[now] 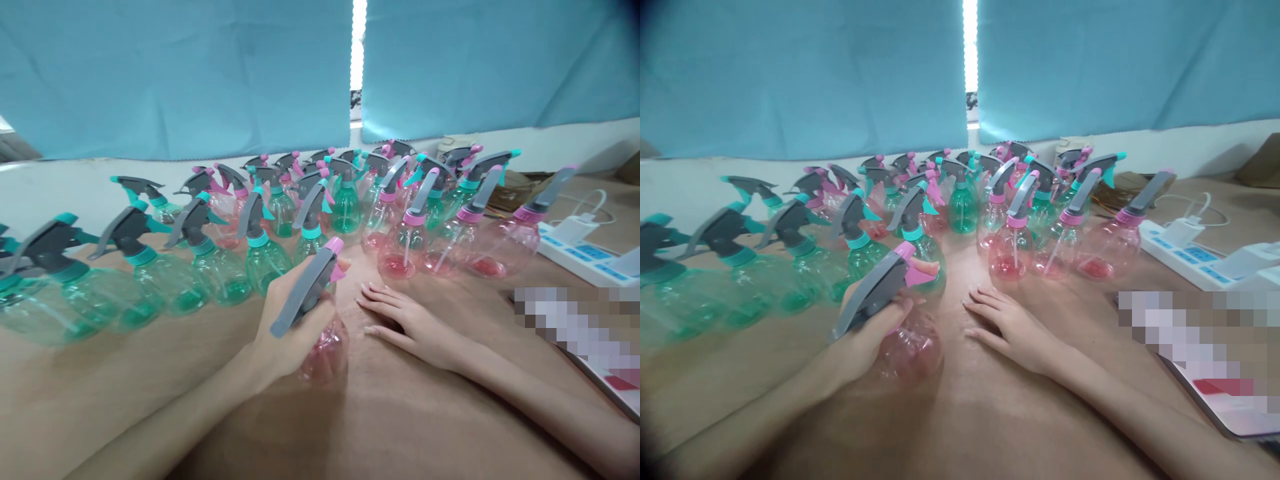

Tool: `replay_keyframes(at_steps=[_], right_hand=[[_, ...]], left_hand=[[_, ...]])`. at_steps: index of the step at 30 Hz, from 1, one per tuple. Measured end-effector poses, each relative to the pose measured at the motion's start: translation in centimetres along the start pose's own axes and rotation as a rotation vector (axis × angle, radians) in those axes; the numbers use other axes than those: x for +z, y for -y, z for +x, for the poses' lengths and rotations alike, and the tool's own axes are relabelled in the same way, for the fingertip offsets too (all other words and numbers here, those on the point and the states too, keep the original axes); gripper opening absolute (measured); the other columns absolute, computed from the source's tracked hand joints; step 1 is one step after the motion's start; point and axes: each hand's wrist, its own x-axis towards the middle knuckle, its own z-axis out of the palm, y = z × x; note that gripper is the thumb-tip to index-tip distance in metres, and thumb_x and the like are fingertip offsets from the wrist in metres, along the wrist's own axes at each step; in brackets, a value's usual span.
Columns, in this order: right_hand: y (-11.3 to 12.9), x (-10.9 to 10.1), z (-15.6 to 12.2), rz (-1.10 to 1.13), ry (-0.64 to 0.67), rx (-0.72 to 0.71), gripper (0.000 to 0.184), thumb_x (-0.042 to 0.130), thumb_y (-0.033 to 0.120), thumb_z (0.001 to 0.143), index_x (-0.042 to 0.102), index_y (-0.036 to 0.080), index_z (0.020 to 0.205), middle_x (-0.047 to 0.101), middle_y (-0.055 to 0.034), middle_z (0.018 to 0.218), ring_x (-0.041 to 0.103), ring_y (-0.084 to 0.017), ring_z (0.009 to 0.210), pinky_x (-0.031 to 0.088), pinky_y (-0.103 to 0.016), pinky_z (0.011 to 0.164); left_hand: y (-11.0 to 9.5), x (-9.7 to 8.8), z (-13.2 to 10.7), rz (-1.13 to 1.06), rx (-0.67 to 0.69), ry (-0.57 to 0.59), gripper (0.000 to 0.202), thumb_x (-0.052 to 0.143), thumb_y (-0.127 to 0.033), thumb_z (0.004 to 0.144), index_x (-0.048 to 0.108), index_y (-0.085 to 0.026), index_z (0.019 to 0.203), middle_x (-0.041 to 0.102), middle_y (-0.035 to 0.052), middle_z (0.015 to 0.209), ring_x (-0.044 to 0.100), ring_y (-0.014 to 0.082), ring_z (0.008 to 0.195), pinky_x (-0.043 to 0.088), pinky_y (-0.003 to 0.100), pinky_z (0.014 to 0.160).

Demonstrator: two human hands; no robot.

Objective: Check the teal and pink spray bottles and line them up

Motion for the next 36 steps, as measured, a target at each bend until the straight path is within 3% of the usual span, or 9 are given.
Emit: replay_keyframes(at_steps=[7,22,30,33,36], right_hand=[[0.2,-0.1,0.1,0.002,-0.005,-0.006,0.053,0.046,0.050,0.093,0.044,0.024,0.139,0.043,-0.0068,0.145,0.033,-0.026,0.137,0.026,-0.049,0.113],[0.3,-0.1,0.2,-0.039,0.024,0.007,0.056,0.043,0.052,0.093,0.045,0.020,0.139,0.042,-0.0071,0.146,0.032,-0.024,0.137,0.025,-0.045,0.114],[0.3,-0.1,0.2,-0.023,0.012,0.002,0.055,0.044,0.051,0.093,0.045,0.021,0.139,0.044,-0.0070,0.145,0.033,-0.025,0.137,0.027,-0.046,0.114],[0.3,-0.1,0.2,-0.014,0.007,0.004,0.055,0.044,0.051,0.093,0.045,0.022,0.139,0.044,-0.0073,0.145,0.034,-0.025,0.137,0.027,-0.047,0.113],[0.3,-0.1,0.2,-0.010,0.007,0.005,0.054,0.044,0.051,0.093,0.046,0.021,0.139,0.044,-0.0076,0.145,0.034,-0.025,0.137,0.027,-0.047,0.113]], left_hand=[[-0.6,0.1,0.2,-0.019,0.044,0.002,0.018,0.051,-0.016,0.073,0.061,-0.022,0.085,0.047,-0.0046,0.065,0.045,0.0109,0.053,0.041,0.023,0.051],[-0.6,0.1,0.3,-0.047,0.068,0.012,0.039,0.048,-0.012,0.071,0.062,-0.025,0.104,0.044,-0.0057,0.066,0.039,0.0094,0.050,0.038,0.022,0.049],[-0.2,0.1,0.1,-0.037,0.010,0.002,0.020,0.052,-0.015,0.073,0.064,-0.021,0.088,0.052,-0.0044,0.067,0.049,0.0102,0.056,0.042,0.022,0.052],[0.1,0.2,-0.2,-0.042,-0.058,-0.029,0.022,0.053,-0.018,0.074,0.065,-0.021,0.092,0.057,-0.0032,0.070,0.058,0.0134,0.063,0.047,0.025,0.057],[0.6,0.4,-0.6,-0.039,-0.147,-0.091,0.013,0.056,-0.023,0.076,0.064,-0.020,0.085,0.062,-0.0012,0.074,0.061,0.0156,0.069,0.051,0.028,0.063]])
